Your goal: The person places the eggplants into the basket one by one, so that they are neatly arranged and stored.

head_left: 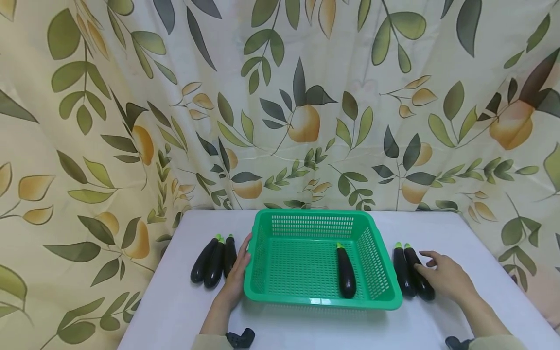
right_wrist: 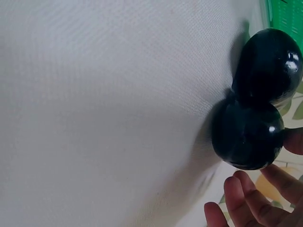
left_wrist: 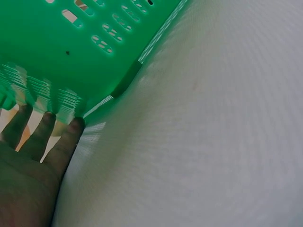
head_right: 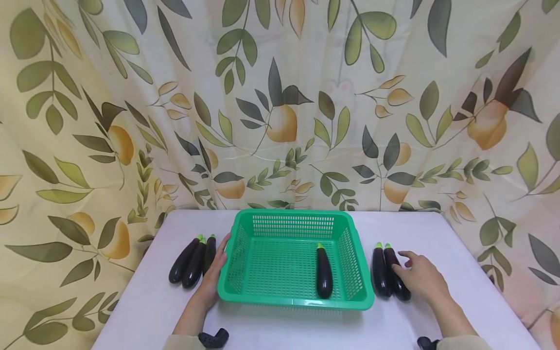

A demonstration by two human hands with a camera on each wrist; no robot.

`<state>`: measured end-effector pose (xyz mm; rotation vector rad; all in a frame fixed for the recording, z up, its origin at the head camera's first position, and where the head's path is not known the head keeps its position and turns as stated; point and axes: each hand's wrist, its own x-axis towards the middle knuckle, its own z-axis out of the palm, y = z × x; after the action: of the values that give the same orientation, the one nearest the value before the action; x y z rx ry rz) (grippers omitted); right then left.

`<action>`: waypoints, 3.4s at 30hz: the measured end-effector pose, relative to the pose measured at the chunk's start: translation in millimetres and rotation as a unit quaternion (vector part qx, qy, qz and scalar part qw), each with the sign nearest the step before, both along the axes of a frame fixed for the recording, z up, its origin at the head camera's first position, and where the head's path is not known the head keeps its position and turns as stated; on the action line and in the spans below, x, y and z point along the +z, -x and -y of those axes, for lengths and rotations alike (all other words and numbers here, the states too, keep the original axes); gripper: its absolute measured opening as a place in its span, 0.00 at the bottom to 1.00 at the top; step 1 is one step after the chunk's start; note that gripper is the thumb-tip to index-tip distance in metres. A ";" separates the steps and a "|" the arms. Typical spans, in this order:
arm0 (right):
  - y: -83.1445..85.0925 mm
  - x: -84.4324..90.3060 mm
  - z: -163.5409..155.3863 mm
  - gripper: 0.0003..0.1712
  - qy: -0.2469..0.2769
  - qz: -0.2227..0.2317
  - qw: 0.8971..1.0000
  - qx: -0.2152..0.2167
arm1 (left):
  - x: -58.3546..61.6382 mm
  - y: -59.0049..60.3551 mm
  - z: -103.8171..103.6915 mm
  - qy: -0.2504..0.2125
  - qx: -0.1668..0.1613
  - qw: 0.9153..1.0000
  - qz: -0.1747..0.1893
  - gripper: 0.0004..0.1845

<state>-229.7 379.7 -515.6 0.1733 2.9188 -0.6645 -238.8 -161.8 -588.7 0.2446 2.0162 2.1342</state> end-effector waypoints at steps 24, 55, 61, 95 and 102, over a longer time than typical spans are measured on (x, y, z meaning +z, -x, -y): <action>1.0 -1.1 6.0 0.38 0.014 0.016 1.000 0.004 | -0.4 -3.5 -0.4 -0.015 0.002 1.000 0.004 0.26; -3.5 4.7 4.8 0.34 0.016 0.005 1.000 0.012 | 4.3 -3.0 -2.0 -0.002 0.001 1.000 -0.005 0.26; -3.7 6.5 2.7 0.34 0.017 0.008 1.000 0.010 | 3.4 -2.9 -1.6 -0.002 0.000 1.000 -0.006 0.26; -5.1 45.1 16.0 0.34 0.012 -0.043 0.999 0.031 | 3.1 -2.6 -1.8 0.004 0.006 1.000 -0.004 0.26; -4.4 53.7 22.8 0.34 0.014 -0.054 0.998 0.038 | 3.6 -3.1 -2.2 0.007 0.009 1.000 -0.005 0.26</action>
<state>-225.3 356.9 -461.9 0.0248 2.9997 -0.7230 -235.7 -159.7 -585.1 0.2357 2.0467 2.1331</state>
